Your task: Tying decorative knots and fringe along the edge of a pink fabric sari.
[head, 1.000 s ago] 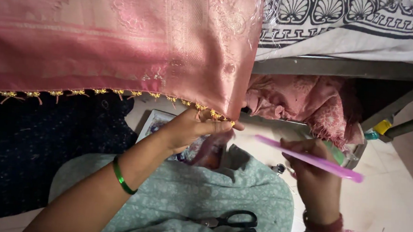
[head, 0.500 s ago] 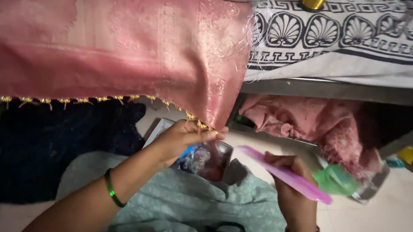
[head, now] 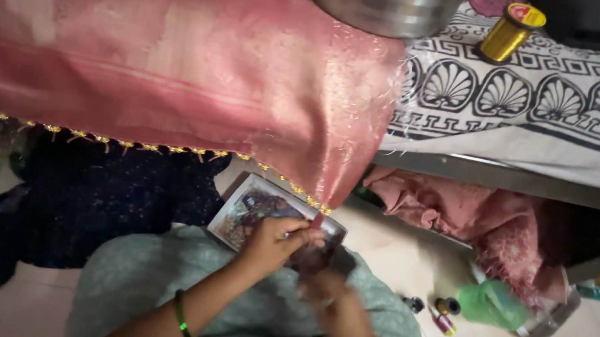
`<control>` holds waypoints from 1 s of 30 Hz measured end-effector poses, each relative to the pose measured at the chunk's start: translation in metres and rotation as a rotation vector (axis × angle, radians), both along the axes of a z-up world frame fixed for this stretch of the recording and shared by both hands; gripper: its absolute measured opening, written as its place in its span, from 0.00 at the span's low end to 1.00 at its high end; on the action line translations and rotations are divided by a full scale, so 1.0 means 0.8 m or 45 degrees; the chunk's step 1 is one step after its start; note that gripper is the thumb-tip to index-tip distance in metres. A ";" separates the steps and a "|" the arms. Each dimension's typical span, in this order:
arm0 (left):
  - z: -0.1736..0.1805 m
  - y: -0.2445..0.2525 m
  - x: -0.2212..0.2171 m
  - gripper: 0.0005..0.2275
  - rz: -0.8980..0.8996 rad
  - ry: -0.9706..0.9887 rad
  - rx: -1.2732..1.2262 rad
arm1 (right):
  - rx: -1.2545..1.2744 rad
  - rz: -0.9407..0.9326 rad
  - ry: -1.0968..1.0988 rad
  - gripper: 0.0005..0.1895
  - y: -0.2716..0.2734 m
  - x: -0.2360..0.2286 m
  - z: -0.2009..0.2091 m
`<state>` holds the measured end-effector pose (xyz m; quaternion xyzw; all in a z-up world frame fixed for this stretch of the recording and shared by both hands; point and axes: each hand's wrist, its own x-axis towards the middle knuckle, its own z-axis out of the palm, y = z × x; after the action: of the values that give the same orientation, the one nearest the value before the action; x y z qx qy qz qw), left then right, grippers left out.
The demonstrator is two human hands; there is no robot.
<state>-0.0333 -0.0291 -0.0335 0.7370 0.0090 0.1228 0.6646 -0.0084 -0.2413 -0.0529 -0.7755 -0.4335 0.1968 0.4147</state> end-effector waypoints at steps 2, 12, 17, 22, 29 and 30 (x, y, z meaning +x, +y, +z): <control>0.000 0.004 -0.003 0.10 -0.054 -0.051 0.043 | 0.320 -0.421 -0.079 0.10 0.016 0.006 0.022; 0.016 0.041 -0.013 0.10 -0.130 -0.374 0.460 | 0.944 -0.828 0.621 0.16 0.106 -0.003 0.069; 0.061 0.053 -0.006 0.13 -0.007 -0.540 0.292 | 1.116 -0.841 0.697 0.17 0.113 -0.022 0.042; 0.057 0.021 0.019 0.11 -0.393 0.328 -0.409 | 1.134 -0.548 0.909 0.16 0.088 -0.018 -0.024; 0.006 0.014 0.014 0.09 -0.128 -0.088 0.022 | 0.885 -0.735 0.367 0.18 0.093 0.003 0.081; 0.007 0.012 0.009 0.09 -0.133 -0.011 -0.030 | 0.968 -0.677 0.726 0.14 0.094 0.008 0.078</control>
<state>-0.0259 -0.0197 -0.0280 0.7281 -0.0308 0.0910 0.6788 -0.0023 -0.1663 0.0096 -0.5698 -0.1333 0.1170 0.8024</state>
